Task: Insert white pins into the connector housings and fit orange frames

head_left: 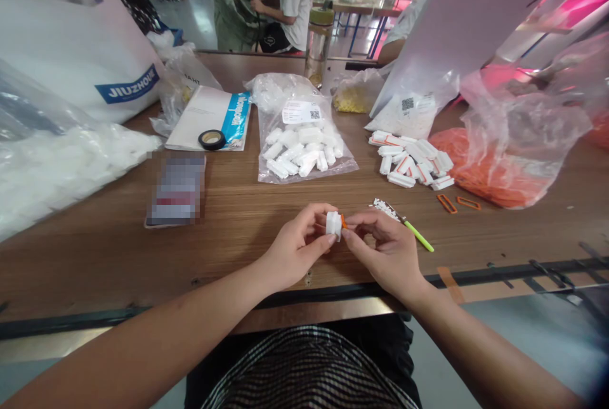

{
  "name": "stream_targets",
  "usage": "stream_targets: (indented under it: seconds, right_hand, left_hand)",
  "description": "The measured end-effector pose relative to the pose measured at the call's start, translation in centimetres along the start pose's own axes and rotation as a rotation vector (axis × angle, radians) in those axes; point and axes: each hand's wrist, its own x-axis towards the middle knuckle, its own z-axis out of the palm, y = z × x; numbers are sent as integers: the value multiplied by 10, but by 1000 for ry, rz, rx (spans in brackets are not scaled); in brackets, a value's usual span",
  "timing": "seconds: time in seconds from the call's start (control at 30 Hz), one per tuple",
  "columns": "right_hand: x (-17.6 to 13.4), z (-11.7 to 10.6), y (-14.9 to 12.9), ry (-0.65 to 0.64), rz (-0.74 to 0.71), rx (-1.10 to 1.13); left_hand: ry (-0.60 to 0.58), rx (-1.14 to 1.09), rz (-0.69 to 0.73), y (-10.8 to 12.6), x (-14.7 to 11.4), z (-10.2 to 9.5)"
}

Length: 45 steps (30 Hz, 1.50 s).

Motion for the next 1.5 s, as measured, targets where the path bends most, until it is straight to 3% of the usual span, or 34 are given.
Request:
stream_targets:
  seconds: [0.43,0.7,0.97,1.2,1.4,1.5]
  right_hand:
    - [1,0,-6,-33,-70,10]
    - [3,1,-2,-3,145,147]
    - [4,0,-6,-56,163,181]
    - [6,-1,-4,-107,224,262]
    - [6,1,-2,-102,225,263]
    - [5,1,0,-101,227,240]
  left_hand:
    - [11,67,55,-2,-1,-1]
    - [9,141,90,-1,-1,-1]
    - [30,192,112,-1,-2,1]
    - [48,152,92,-4,-2,1]
    - [39,-66,-57,-4,-1,5]
    - [54,-55,-40,-5,-1,4]
